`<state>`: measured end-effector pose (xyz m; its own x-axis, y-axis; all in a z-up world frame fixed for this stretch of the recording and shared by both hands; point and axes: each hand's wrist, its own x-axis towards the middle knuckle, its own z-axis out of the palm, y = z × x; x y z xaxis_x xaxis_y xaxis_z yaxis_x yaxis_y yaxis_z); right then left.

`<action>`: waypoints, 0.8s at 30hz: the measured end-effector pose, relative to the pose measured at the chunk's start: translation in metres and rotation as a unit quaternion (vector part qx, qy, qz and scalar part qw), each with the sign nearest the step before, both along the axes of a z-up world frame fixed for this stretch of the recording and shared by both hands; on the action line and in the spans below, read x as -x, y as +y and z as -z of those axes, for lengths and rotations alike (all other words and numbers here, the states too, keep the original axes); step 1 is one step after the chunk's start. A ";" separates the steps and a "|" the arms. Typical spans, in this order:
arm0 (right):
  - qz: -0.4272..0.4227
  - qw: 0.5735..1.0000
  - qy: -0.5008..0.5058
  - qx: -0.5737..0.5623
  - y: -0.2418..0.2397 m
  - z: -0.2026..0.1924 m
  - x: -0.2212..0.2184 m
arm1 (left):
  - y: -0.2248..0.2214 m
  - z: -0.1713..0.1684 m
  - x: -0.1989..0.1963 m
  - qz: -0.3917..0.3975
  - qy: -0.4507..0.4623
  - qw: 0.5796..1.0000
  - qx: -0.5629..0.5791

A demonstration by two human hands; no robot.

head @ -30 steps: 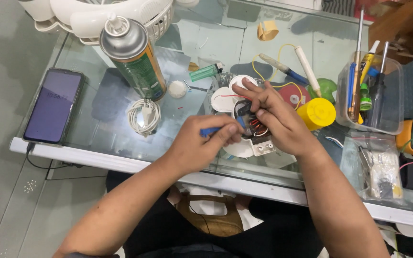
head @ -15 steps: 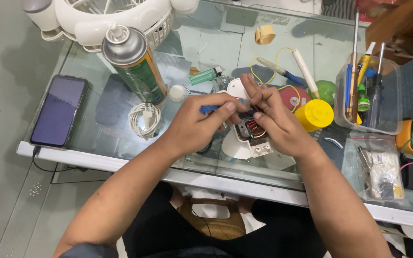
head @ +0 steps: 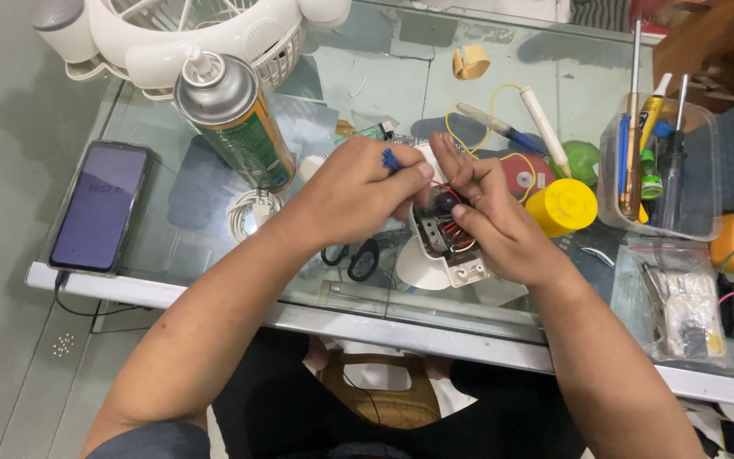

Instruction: The person cleans the internal components of a small white fan motor with a blue brush, sprays a lubricant into the motor housing, and then attaches the fan blades to the motor shaft. The person rotates the blades to check alignment and fit.

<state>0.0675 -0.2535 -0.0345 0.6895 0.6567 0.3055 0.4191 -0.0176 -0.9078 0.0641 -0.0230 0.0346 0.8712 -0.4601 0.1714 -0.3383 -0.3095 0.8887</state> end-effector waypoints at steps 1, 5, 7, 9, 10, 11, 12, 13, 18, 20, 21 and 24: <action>-0.002 1.000 0.001 0.002 0.000 0.003 0.002 | -0.001 0.000 0.001 -0.002 0.001 1.000 0.002; 0.013 0.999 -0.047 0.001 0.000 0.008 0.003 | 0.005 -0.006 0.000 0.076 0.011 0.997 0.025; 0.027 0.998 -0.051 0.007 0.000 0.005 0.009 | 0.011 0.004 -0.006 0.094 0.051 0.994 0.029; 0.100 0.984 -0.117 0.094 0.003 -0.009 0.012 | 0.016 0.022 -0.017 0.061 0.039 0.984 0.162; 0.105 0.983 -0.118 0.098 0.000 -0.008 0.012 | 0.016 0.021 -0.014 0.067 0.039 0.983 0.164; 0.138 0.979 -0.110 0.103 -0.003 -0.007 0.012 | 0.016 0.021 -0.012 0.063 0.016 0.984 0.164; 0.173 0.974 -0.098 0.108 -0.007 -0.004 0.014 | 0.015 0.022 -0.009 0.061 -0.004 0.985 0.163; 0.181 0.972 -0.095 0.112 -0.006 0.002 0.017 | 0.014 0.027 -0.008 0.070 0.000 0.984 0.166; 0.274 0.949 -0.126 0.092 0.007 -0.002 0.023 | 0.008 0.051 -0.011 -0.065 -0.075 0.985 0.143; 0.287 0.945 -0.105 0.118 0.003 0.002 0.022 | 0.007 0.051 -0.015 -0.073 -0.083 0.984 0.140; 0.297 0.941 -0.084 0.140 0.001 0.003 0.022 | 0.006 0.051 -0.017 -0.083 -0.090 0.984 0.132; 0.292 0.935 -0.099 0.174 0.003 -0.001 0.020 | 0.011 0.048 -0.020 -0.067 -0.076 0.984 0.145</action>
